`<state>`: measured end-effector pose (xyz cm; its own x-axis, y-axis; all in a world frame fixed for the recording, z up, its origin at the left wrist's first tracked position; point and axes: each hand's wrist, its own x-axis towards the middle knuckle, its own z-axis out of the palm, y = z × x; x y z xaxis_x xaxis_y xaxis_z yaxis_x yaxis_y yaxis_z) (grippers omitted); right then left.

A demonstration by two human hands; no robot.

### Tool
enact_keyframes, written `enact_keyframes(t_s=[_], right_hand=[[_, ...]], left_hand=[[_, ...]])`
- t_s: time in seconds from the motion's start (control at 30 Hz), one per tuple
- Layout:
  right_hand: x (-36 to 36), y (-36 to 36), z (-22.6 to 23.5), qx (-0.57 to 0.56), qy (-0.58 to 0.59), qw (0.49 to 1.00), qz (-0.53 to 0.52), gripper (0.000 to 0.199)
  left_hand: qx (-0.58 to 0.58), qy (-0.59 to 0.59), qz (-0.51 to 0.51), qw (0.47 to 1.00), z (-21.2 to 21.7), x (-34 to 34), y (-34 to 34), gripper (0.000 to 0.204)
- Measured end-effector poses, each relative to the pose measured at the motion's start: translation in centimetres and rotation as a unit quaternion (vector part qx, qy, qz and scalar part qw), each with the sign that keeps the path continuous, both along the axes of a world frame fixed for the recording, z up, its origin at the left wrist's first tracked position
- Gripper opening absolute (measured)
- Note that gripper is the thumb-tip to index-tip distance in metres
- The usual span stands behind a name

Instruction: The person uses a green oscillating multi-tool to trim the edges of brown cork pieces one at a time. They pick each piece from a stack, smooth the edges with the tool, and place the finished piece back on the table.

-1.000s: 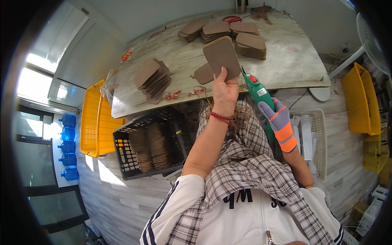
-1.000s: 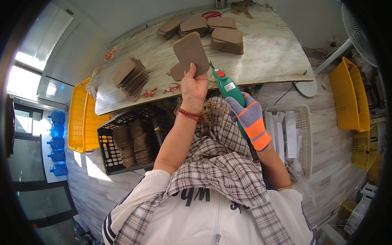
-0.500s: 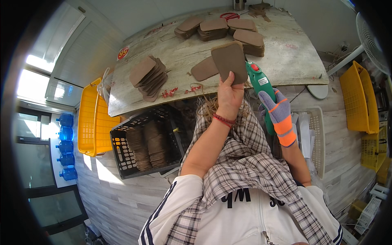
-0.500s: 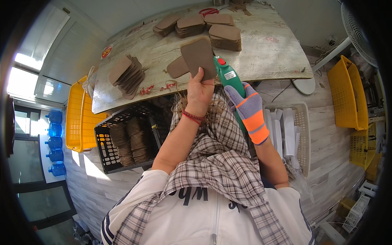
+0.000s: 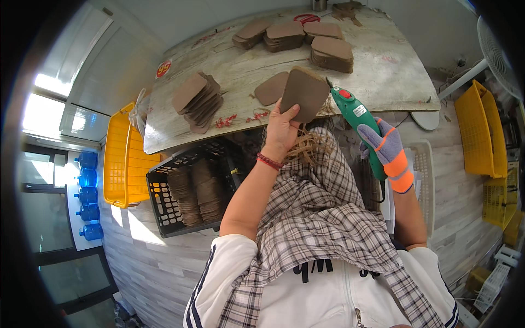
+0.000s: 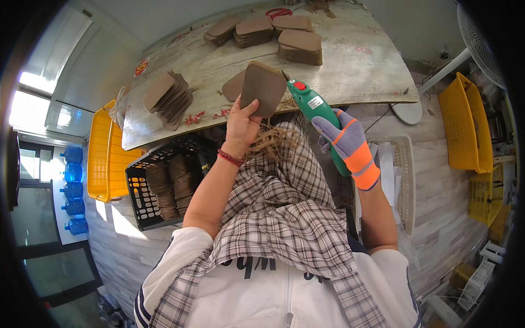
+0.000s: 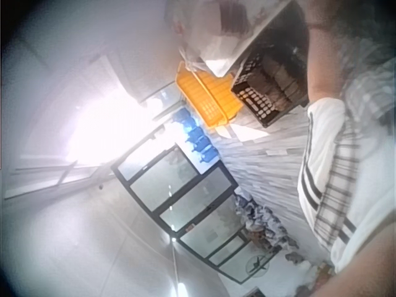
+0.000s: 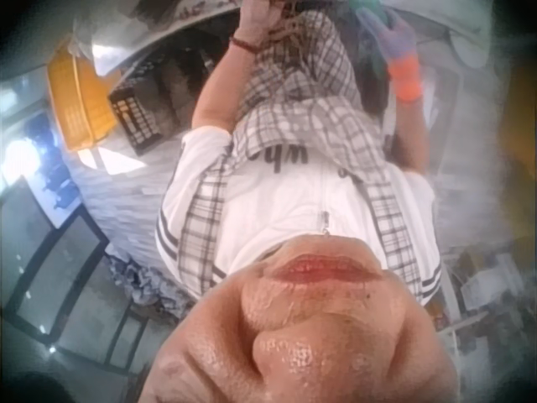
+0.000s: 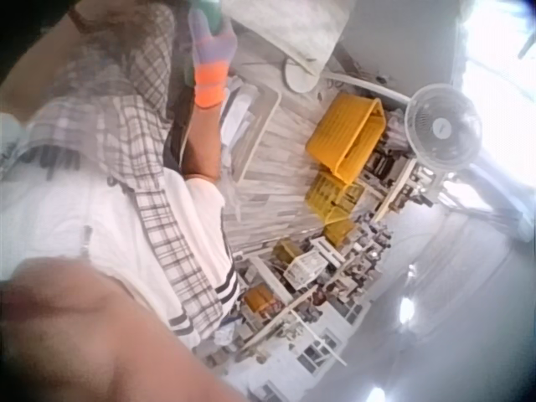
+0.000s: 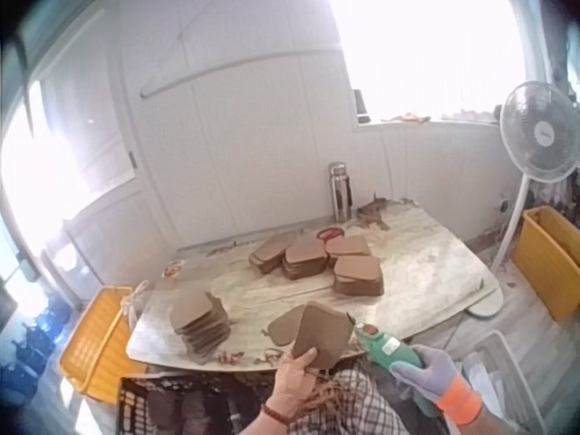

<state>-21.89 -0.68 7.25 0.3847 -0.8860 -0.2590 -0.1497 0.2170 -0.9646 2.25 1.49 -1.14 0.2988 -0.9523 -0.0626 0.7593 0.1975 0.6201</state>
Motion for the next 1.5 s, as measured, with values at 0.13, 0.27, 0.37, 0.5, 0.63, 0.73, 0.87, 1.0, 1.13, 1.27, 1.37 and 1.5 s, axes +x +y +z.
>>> enact_keyframes(t_s=[0.13, 0.27, 0.37, 0.5, 0.63, 0.73, 0.87, 1.0, 1.13, 1.27, 1.37, 1.5], right_hand=[[-0.7, 0.1, -0.2, 0.018, 0.011, 0.999, 0.041, 0.036], [-0.8, 0.4, -0.6, -0.029, 0.047, 0.995, 0.089, 0.034], [-0.2, 0.6, -0.9, -0.019, 0.031, 0.996, 0.078, 0.034], [0.3, 0.6, -0.8, -0.004, 0.004, 0.997, 0.071, 0.034], [0.3, 0.7, -0.1, 0.006, 0.021, 0.995, 0.097, 0.033], [-0.2, 0.7, -0.1, -0.017, 0.051, 0.991, 0.119, 0.032], [-0.5, 0.8, 0.0, 0.009, 0.060, 0.987, 0.148, 0.035], [-0.3, 1.3, 0.4, 0.019, 0.064, 0.983, 0.169, 0.039], [-0.1, 1.5, 0.2, 0.033, 0.075, 0.982, 0.171, 0.037], [0.3, 1.6, 0.0, 0.032, 0.076, 0.981, 0.176, 0.036], [0.6, 1.6, -0.1, 0.027, 0.084, 0.980, 0.179, 0.035], [1.0, 1.7, -0.1, 0.023, 0.081, 0.979, 0.183, 0.033]], left_hand=[[0.044, -0.085, -0.048, 0.994, 1.1, 2.7, 0.9, 0.033], [0.072, -0.134, -0.106, 0.983, 1.0, 4.5, 1.7, 0.036], [0.095, -0.141, -0.134, 0.976, 1.8, 3.9, 2.4, 0.038], [0.116, -0.137, -0.151, 0.972, 1.7, 3.7, 3.4, 0.039], [0.132, -0.202, -0.165, 0.956, 2.0, 4.9, 3.6, 0.040], [0.134, -0.294, -0.150, 0.934, 2.6, 6.0, 3.7, 0.034], [0.104, -0.426, -0.066, 0.896, 3.6, 7.0, 3.9, 0.023], [0.095, -0.397, -0.050, 0.912, 4.5, 7.2, 3.9, 0.017], [0.092, -0.392, -0.076, 0.912, 4.6, 7.1, 3.9, 0.015], [0.100, -0.399, -0.118, 0.904, 4.6, 6.6, 3.9, 0.015], [0.107, -0.416, -0.140, 0.892, 4.5, 6.2, 3.8, 0.014], [0.116, -0.435, -0.178, 0.875, 4.6, 5.6, 3.6, 0.014]])
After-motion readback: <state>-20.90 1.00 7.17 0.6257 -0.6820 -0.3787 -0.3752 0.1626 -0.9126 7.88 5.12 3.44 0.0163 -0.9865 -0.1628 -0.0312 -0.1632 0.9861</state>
